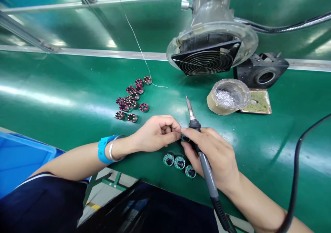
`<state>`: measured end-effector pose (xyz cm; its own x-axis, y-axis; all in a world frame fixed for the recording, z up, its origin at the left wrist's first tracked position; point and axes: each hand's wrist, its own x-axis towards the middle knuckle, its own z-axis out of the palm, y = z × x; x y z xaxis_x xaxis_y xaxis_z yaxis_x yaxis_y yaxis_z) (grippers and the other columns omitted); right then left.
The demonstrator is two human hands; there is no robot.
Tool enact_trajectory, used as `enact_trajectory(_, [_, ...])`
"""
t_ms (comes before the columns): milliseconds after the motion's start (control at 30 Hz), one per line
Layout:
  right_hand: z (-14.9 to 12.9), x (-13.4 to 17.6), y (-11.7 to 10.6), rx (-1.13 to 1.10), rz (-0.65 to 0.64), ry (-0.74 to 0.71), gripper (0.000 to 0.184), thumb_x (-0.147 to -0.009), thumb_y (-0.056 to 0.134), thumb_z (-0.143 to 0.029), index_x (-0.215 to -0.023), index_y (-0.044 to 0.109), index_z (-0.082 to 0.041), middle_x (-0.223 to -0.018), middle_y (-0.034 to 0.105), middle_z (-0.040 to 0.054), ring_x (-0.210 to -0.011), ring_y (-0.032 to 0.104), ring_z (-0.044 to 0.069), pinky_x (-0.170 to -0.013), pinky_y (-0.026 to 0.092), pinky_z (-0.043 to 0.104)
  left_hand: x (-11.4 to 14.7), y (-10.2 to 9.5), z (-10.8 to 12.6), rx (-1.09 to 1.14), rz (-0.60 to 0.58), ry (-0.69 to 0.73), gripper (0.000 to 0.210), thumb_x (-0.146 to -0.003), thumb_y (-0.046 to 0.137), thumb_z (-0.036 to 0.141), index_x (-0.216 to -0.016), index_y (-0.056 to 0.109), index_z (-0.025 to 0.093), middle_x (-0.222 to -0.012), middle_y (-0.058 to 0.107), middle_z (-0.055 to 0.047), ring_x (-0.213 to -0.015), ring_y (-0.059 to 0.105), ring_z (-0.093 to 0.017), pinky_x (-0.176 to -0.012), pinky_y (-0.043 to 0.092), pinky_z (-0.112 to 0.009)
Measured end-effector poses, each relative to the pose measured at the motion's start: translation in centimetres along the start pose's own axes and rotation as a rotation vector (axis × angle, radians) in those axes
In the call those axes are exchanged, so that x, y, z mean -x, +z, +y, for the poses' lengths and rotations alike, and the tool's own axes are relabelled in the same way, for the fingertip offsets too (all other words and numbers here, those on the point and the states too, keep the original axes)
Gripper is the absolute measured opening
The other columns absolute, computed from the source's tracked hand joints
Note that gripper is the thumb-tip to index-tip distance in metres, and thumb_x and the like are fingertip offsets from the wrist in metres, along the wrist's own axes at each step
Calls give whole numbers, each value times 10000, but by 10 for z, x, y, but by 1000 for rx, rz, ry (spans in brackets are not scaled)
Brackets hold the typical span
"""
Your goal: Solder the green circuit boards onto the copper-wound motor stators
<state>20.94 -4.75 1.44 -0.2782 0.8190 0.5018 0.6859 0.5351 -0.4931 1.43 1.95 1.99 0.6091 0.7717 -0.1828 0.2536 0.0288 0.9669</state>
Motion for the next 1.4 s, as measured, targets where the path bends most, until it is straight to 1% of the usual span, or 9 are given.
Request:
enact_trajectory(200, [0,-1,-1,-12,5,9,386,-850,702,-154,-1216,614,-238,-952,709,17,-770,676,138,-724,568,267,-1,-1,0,41,-29,-33,67,-842,614,171,-806,654,131,-729,606,28,-589,527,-42,-544,434,-164])
enact_trajectory(367, [0,-2,-1,-29,-2,26,369,-864,687,-180,-1218,609,-252,-911,706,10,-725,665,136,-685,568,268,0,-1,1,26,-24,-61,55,-831,618,170,-816,657,135,-722,613,27,-592,531,-48,-538,444,-166])
enact_trajectory(533, [-1,-4,-2,-45,6,20,370,-857,690,-171,-1211,612,-245,-892,704,12,-706,662,136,-679,576,271,0,-1,1,1,-33,-53,66,-836,610,179,-818,657,136,-723,614,22,-592,527,-48,-532,448,-159])
enact_trajectory(633, [-1,-3,-4,-32,19,25,367,-863,683,-179,-1215,602,-246,-918,725,12,-713,686,140,-664,589,268,2,-1,0,-57,-19,19,74,-825,617,183,-866,657,137,-802,623,5,-576,520,-36,-515,445,-150])
enact_trajectory(767, [3,3,-7,-19,42,102,398,-860,699,-223,-1241,588,-238,-1051,744,36,-759,729,147,-647,602,231,3,-1,-2,-171,-35,191,226,-818,659,226,-1032,653,153,-1019,617,-38,-563,545,-17,-511,475,-155])
enact_trajectory(933, [8,10,-11,-51,24,208,366,-876,686,-252,-1232,602,-248,-1087,741,28,-857,743,163,-696,613,216,1,0,0,-232,-27,218,181,-849,646,226,-1005,664,136,-949,652,-31,-549,556,-22,-522,479,-155])
enact_trajectory(1133, [8,7,-13,-79,11,241,339,-877,686,-261,-1207,609,-261,-1074,744,18,-845,747,166,-698,623,214,2,3,-3,-255,29,246,173,-868,641,261,-1001,676,155,-945,695,-31,-520,545,-22,-558,494,-175])
enact_trajectory(1300, [7,7,-11,-118,10,265,309,-873,704,-275,-1170,618,-268,-1038,747,4,-783,742,147,-682,621,210,1,7,-6,-368,60,341,120,-889,601,246,-879,700,180,-871,722,-22,-743,640,-102,-689,516,-214])
enact_trajectory(1400, [6,6,-11,-81,19,256,290,-873,710,-285,-1151,630,-269,-1026,744,5,-775,736,142,-659,610,203,2,9,-5,-383,112,334,137,-845,633,257,-929,704,177,-887,723,-20,-643,612,-82,-620,501,-210])
